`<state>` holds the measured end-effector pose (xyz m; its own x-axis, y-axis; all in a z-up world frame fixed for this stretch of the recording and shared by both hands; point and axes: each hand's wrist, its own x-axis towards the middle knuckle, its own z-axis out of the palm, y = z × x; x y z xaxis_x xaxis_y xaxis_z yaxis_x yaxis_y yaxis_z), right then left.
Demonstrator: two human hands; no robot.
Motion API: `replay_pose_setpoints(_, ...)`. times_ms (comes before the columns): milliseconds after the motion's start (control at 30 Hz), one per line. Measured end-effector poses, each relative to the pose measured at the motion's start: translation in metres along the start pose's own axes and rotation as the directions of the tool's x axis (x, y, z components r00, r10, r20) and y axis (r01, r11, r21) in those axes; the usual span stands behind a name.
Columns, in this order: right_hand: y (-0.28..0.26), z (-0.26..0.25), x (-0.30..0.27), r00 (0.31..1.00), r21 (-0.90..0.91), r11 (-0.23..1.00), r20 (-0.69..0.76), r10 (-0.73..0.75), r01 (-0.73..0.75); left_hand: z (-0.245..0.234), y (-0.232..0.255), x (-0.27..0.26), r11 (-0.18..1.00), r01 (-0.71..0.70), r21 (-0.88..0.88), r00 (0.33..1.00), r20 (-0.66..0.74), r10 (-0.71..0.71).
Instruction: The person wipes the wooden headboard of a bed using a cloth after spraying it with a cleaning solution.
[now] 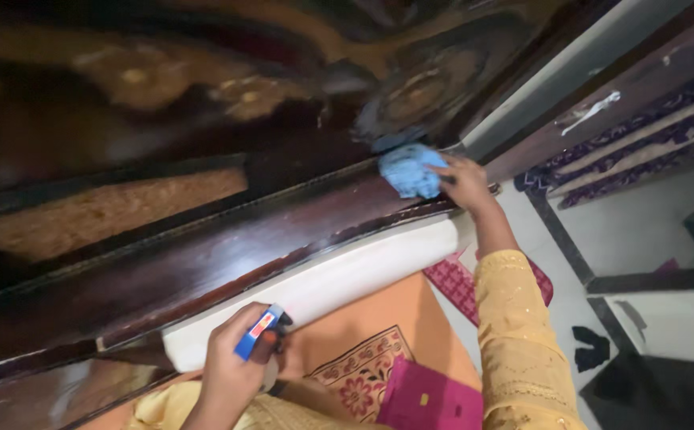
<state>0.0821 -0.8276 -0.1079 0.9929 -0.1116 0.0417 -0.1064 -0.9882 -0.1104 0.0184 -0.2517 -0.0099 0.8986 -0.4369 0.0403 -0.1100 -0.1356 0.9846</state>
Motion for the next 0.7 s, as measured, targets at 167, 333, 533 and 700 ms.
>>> replay_pose_setpoints(167,0.093,-0.012,-0.025,0.752,-0.116,0.764,-0.324,0.575,-0.635,0.015,-0.007,0.005,0.994,-0.01,0.112,0.999,-0.052,0.016)
replay_pose_setpoints(333,0.069,-0.06,-0.042,0.573,0.193,0.852,-0.665,0.478,-0.487,0.021,-0.015,0.008,0.997,0.077,0.018,0.995,-0.059,-0.076)
replay_pose_setpoints(533,-0.086,-0.063,-0.003,0.965,0.364,0.913,-0.245,-0.096,0.183,0.037,-0.019,0.022,0.994,0.105,0.009,0.994,0.008,-0.105)
replay_pose_setpoints(700,-0.066,0.019,0.047,0.971,0.501,0.851,0.079,-0.227,0.158,0.043,-0.012,0.026,0.999,-0.041,0.011,0.999,0.028,0.041)
